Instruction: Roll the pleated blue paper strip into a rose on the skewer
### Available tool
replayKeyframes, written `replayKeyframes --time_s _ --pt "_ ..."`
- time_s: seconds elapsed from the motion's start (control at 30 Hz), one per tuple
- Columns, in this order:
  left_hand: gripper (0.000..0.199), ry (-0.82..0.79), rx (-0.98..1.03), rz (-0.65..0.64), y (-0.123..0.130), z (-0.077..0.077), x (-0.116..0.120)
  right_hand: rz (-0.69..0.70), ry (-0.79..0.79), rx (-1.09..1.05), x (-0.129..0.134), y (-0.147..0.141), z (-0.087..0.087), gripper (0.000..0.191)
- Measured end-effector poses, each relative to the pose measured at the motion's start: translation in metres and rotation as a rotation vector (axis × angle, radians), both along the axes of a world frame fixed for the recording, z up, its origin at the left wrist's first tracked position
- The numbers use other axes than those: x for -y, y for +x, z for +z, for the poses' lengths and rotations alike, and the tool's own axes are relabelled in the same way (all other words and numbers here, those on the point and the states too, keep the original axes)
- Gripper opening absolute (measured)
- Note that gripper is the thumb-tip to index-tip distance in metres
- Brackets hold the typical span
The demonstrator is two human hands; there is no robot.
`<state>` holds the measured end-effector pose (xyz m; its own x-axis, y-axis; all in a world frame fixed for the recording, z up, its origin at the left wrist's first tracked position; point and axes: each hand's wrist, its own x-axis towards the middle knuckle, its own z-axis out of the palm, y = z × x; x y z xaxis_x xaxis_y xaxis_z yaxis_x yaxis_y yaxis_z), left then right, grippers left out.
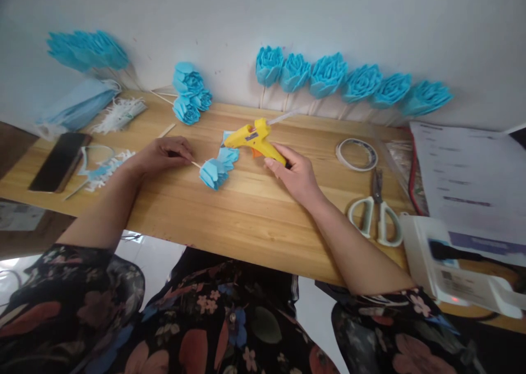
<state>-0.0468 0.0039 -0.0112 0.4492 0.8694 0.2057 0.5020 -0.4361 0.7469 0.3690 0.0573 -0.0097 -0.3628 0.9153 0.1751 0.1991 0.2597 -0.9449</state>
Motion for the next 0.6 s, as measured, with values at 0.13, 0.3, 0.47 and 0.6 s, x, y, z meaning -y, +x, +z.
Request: replayKeyframes --time_s 0.13,0.3,0.47,0.6 --pt "0.047 -0.001 0.011 0.007 0.001 0.000 0.000 -0.061 -0.118 -0.150 -0.004 -0.001 0.005 0.044" --pt "0.042 0.013 0.013 0.004 0.001 0.000 -0.001 -0.023 -0.215 -0.186 -0.004 -0.001 0.013 0.045" --pt "0.038 0.012 0.015 0.004 0.002 0.000 0.000 0.000 -0.225 -0.141 -0.002 0.000 0.014 0.043" --pt "0.041 -0.011 0.015 0.002 0.003 0.001 0.001 0.009 -0.190 -0.131 -0.002 0.002 0.009 0.041"
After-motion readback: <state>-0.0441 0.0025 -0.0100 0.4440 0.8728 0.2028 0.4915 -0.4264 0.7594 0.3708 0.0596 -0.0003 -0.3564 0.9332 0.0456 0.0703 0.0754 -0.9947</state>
